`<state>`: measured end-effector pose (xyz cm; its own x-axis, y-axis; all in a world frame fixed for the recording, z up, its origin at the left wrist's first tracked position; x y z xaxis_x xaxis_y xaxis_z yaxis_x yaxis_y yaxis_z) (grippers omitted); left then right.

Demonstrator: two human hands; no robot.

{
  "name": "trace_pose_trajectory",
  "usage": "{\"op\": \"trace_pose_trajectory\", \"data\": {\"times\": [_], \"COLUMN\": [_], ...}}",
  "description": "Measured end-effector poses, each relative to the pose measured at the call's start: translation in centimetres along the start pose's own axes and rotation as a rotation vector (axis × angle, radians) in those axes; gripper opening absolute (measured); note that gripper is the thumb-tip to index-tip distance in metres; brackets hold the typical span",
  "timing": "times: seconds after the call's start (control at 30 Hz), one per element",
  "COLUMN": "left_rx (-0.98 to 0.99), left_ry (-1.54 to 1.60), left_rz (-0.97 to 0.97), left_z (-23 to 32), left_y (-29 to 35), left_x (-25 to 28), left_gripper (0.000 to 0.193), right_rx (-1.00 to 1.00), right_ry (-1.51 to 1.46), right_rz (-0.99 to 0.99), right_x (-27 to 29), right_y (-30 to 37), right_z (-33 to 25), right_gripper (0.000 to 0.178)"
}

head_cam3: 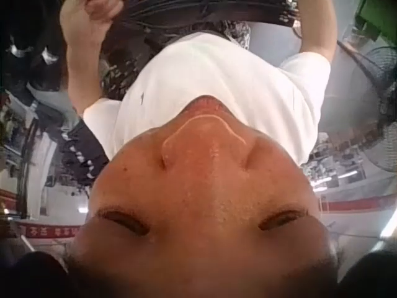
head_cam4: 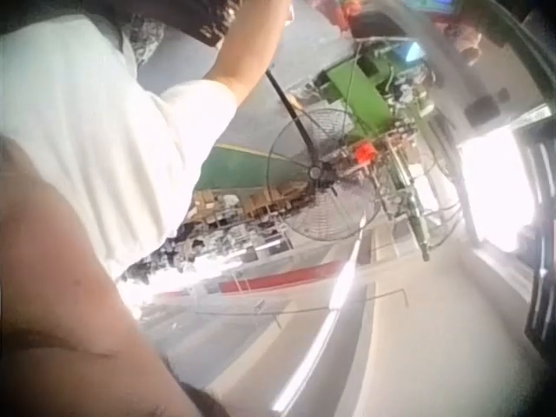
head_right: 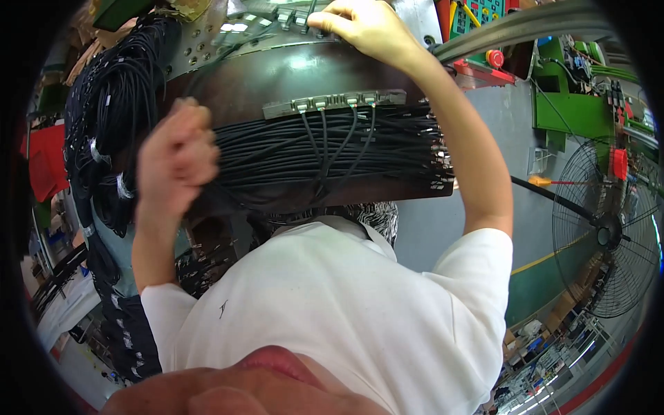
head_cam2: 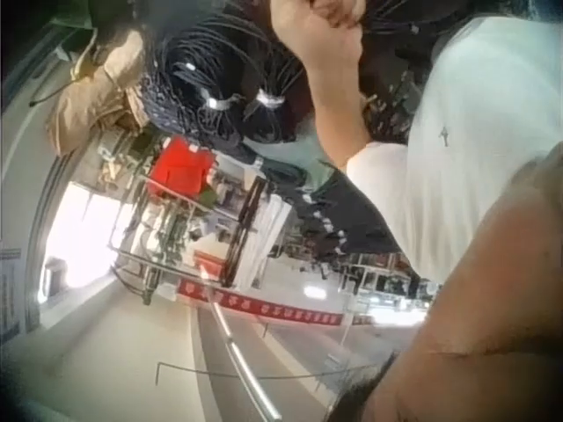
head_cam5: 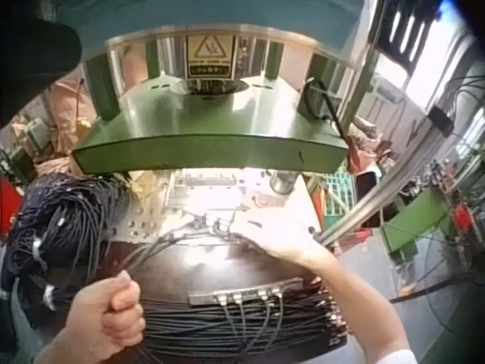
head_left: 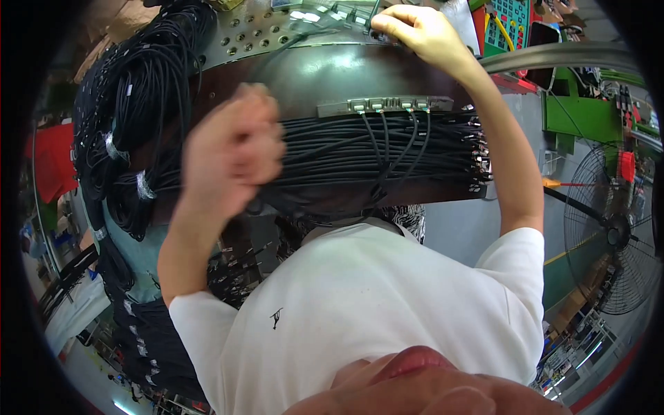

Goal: The recorder is picking individual cables from a bundle and plugging them into a testing or assembly fixture on a metal workbench.

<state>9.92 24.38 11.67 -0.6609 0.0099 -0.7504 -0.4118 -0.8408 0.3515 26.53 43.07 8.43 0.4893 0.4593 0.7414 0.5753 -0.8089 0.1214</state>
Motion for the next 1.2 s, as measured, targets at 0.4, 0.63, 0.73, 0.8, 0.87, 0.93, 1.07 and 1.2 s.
{"op": "trace_pose_trajectory", "data": {"times": [0.4, 0.63, 0.73, 0.8, 0.87, 0.93, 1.07, 1.2], "left_rx": [-0.012, 0.149, 0.171, 0.048, -0.061, -0.020, -0.217, -0.033], "left_ry": [-0.800, -0.530, -0.235, -0.107, -0.045, 0.064, -0.246, 0.126], "left_rz": [0.311, -0.087, -0.029, 0.130, -0.093, -0.306, 0.000, -0.168], "left_z": [4.9, -9.6, -5.4, -0.6, 3.2, 5.1, 6.0, 4.5], "left_y": [3.6, -3.4, -5.7, -9.9, -14.3, -16.4, -17.0, -18.0], "left_x": [7.6, -3.4, -4.4, -1.5, -1.4, -1.2, 1.4, 2.0], "left_gripper": [0.068, 0.053, 0.040, 0.033, 0.029, 0.024, 0.025, 0.027], "right_rx": [0.349, 0.360, 0.389, 0.492, 0.516, 0.535, 0.529, 0.523], "right_ry": [0.236, 0.028, 0.232, 0.312, 0.402, 0.483, 0.665, 0.855], "right_rz": [0.201, 0.290, 0.465, 0.557, 0.571, 0.582, 0.591, 0.593], "right_x": [-2.5, -0.2, 3.0, 3.1, 3.4, 3.1, 2.4, 1.8], "right_y": [11.2, 8.6, 2.1, -1.1, -2.7, -3.9, -5.9, -6.8], "right_z": [-5.9, -8.7, -9.0, -8.1, -8.9, -9.0, -7.8, -6.6], "right_gripper": [0.030, 0.023, 0.028, 0.031, 0.031, 0.030, 0.030, 0.030]}}
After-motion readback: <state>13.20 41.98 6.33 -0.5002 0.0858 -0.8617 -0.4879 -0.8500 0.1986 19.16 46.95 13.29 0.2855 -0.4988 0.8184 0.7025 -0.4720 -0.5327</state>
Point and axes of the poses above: each hand's wrist, its own y-axis away from the middle knuckle, its own x-axis out of the back of the hand, z = x × y, the point moved 10 cm from there along -y, towards the middle knuckle, and after that the axes turned 1 degree about -x, right-handed, at the moved point
